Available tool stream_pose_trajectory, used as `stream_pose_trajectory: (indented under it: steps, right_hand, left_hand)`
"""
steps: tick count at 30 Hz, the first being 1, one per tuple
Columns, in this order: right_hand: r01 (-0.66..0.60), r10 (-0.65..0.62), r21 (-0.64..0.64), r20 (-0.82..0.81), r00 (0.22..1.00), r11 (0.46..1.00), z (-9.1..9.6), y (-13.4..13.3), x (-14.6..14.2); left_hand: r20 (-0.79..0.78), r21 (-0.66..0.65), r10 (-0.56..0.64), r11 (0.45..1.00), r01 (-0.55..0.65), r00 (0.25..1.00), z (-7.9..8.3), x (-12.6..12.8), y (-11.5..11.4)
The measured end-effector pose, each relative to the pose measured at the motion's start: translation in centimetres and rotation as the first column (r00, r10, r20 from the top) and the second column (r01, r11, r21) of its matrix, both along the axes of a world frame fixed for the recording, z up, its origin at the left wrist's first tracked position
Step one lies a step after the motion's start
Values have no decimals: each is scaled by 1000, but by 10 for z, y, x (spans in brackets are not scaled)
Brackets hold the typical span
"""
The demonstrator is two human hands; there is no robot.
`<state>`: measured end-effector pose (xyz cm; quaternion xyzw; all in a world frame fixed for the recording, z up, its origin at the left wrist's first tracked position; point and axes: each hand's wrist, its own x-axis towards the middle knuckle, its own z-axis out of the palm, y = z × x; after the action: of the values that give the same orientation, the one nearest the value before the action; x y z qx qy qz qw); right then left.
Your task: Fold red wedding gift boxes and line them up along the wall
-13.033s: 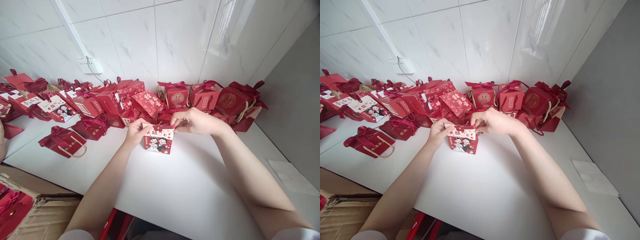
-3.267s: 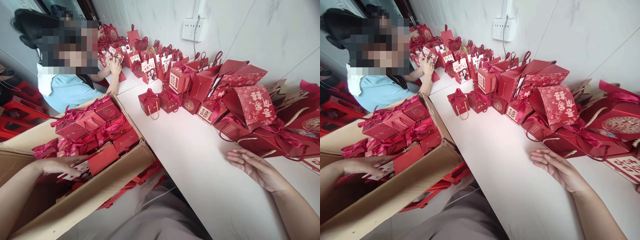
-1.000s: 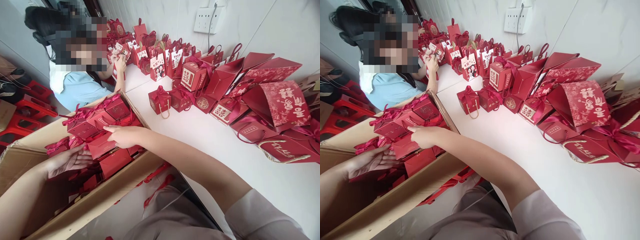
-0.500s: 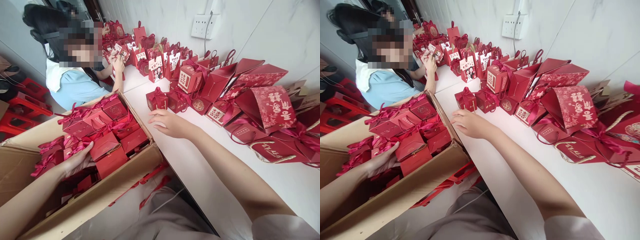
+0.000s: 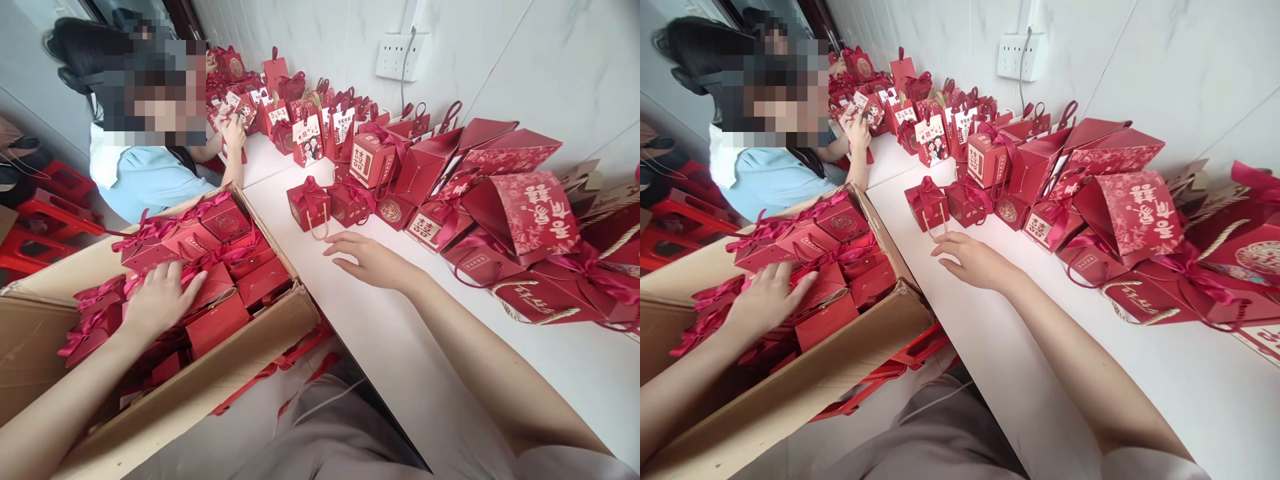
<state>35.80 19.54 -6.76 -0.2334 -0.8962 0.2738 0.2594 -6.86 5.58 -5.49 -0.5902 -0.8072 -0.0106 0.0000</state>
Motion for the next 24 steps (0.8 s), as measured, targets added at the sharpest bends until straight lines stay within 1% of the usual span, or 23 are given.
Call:
stream_pose_trajectory:
  steps: [2, 3, 4, 7, 9, 12, 15, 16, 18, 21, 22, 23, 24]
  right_hand:
    - [10, -10, 12, 2, 1000, 1000, 1, -2, 7]
    - [17, -18, 13, 5, 1000, 1000, 2, -3, 11]
    - [27, -27, 12, 9, 1000, 1000, 3, -4, 16]
    - [58, -58, 2, 18, 998, 998, 4, -7, 30]
    - [71, -71, -5, 16, 997, 997, 3, -8, 38]
    - [87, -87, -14, 7, 996, 996, 1, -10, 47]
    - [100, -100, -18, 4, 995, 995, 0, -12, 51]
    - [103, -103, -18, 4, 995, 995, 0, -13, 53]
    - [110, -110, -13, 8, 994, 994, 0, -15, 57]
    - [120, -120, -2, 30, 992, 993, -2, -19, 66]
    - [128, -128, -4, 38, 991, 992, -4, -20, 69]
    - [137, -137, -9, 46, 990, 990, -6, -21, 72]
    - [146, -145, -16, 51, 988, 989, -7, -22, 76]
  left_hand:
    - [1, -1, -160, 987, 160, 987, -6, 11, 6]
    - [27, -21, -199, 980, 199, 980, -11, 15, 8]
    - [56, -51, -212, 975, 215, 976, -17, 18, 9]
    - [107, -115, -169, 977, 181, 980, -33, 21, 8]
    - [110, -121, -173, 975, 186, 979, -39, 19, 5]
    - [149, -144, -146, 975, 168, 978, -39, 16, 5]
    - [201, -187, -90, 974, 128, 975, -37, 14, 11]
    - [210, -184, -82, 975, 122, 974, -37, 13, 13]
    - [229, -108, -102, 986, 129, 968, -37, 11, 16]
    - [274, 85, -147, 988, 129, 950, -38, 6, 18]
    - [288, 109, -146, 987, 119, 947, -39, 4, 17]
    - [295, 94, -129, 990, 106, 947, -39, 3, 17]
    - [293, 49, -103, 994, 93, 951, -40, 2, 15]
